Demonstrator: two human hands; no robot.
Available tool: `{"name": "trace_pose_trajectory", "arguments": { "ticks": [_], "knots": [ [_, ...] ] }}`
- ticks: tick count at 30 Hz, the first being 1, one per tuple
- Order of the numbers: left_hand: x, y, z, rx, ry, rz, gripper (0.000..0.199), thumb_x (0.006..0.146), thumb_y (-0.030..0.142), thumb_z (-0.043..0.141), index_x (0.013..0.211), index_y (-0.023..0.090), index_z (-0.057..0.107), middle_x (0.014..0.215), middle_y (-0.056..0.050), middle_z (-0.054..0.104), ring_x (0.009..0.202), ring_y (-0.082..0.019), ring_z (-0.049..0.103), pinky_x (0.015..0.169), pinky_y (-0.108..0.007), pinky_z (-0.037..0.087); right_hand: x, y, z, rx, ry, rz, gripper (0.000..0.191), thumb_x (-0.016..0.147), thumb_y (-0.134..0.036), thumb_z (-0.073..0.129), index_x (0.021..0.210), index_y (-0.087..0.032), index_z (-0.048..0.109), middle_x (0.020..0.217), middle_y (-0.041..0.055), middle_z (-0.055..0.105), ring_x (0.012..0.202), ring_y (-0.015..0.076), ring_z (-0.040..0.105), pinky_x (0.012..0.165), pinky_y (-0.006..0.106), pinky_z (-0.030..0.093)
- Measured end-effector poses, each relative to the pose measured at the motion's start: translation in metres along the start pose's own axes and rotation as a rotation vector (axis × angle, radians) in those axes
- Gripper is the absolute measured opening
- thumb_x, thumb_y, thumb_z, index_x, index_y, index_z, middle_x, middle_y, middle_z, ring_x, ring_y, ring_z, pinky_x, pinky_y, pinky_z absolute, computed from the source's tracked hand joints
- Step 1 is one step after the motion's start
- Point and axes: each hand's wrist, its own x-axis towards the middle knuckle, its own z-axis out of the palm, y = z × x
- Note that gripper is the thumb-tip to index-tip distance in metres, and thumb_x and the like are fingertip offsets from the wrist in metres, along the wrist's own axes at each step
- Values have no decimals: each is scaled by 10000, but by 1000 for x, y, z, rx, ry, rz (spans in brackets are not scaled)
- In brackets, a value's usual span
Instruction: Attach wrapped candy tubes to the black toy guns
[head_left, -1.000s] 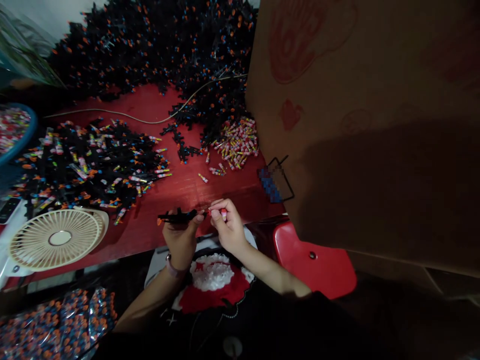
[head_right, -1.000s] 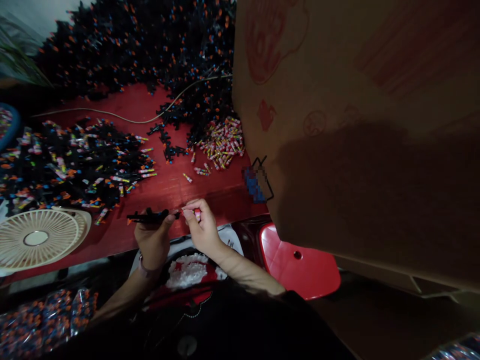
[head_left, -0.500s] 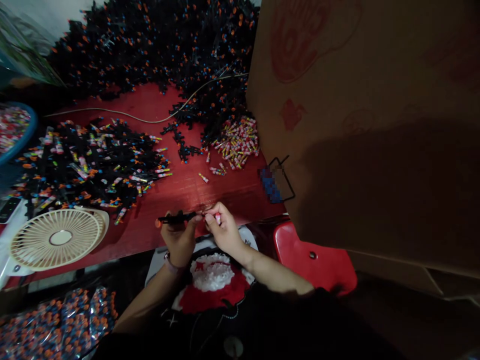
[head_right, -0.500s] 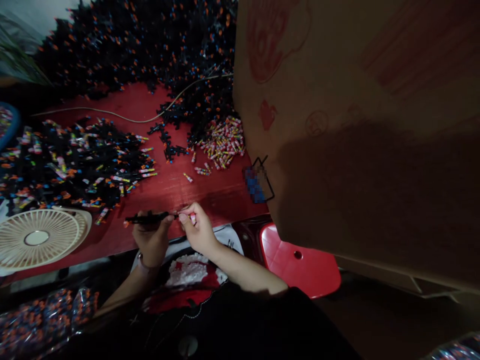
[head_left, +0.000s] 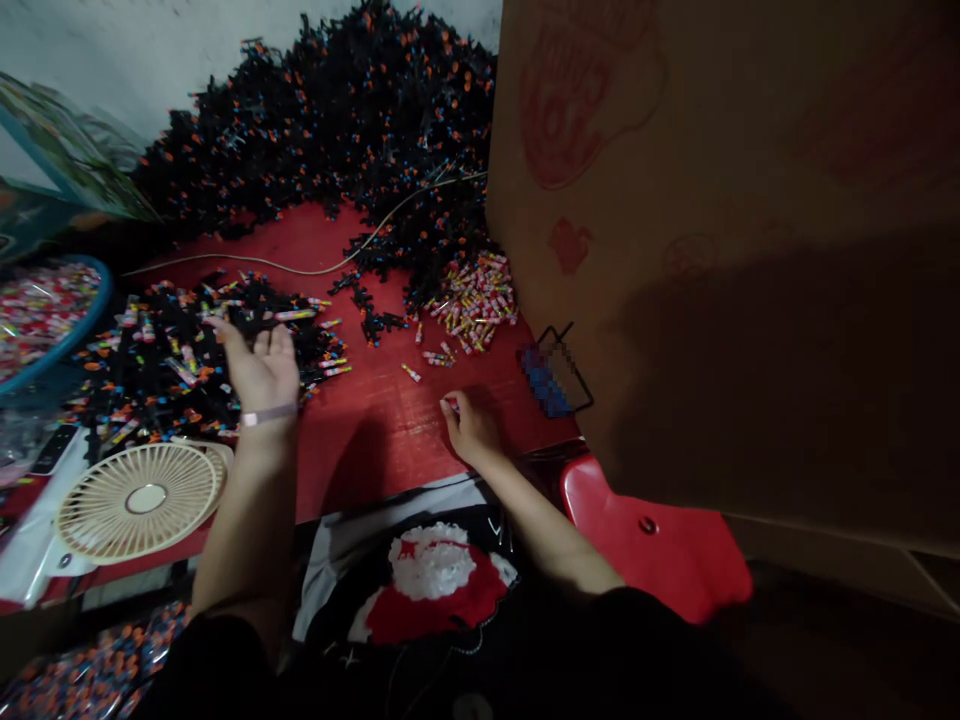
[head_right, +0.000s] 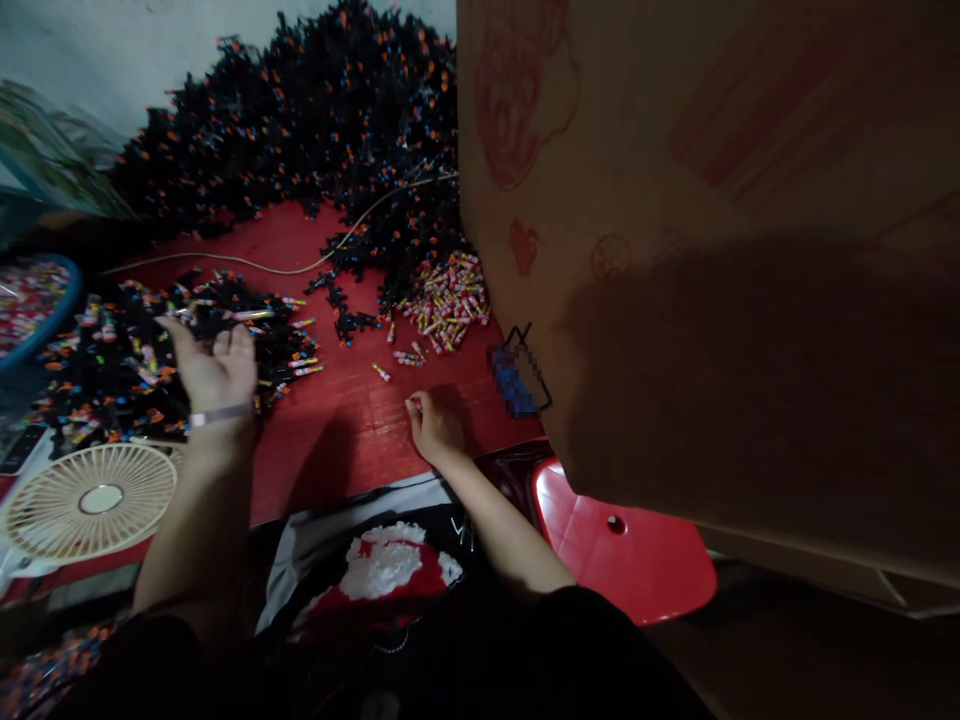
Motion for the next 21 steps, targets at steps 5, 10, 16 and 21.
{"name": "trace_pose_trajectory", "arguments": {
  "ticks": [5,10,16,21],
  "knots": [
    [15,-18,36,-116,97,10,152,1130,339,538,1063,202,547,1297,-59,688,1482,-152,592,1261,-367,515,0,3,1,-23,-18,-63,273,1162,-340,462,1253,-214,687,1150,109,837,1047,255,791,849,300,515],
    [65,35,-8,-88,100,129,101,1019,304,616,1005,249,532,1477,-30,668,1667,-103,368,1319,-419,451,1,2,2,-84,-36,-89,256,1159,-316,484,1229,-209,706,1129,117,841,1038,257,793,843,299,495],
    [72,-5,14,194,-62,60,163,951,377,571,1018,228,575,1412,-77,719,1600,-202,502,1265,-467,520,2,-1,6,-78,-11,-79,268,1158,-327,477,1200,-216,717,1092,110,843,1004,247,788,819,288,481],
    [56,-92,96,455,-280,-71,414,883,325,706,1237,110,695,1395,-208,735,1416,-313,662,1265,-535,490,3,3,10,-53,15,-103,278,1147,-345,474,1163,-226,724,1041,102,840,955,248,781,797,286,482]
  ]
}}
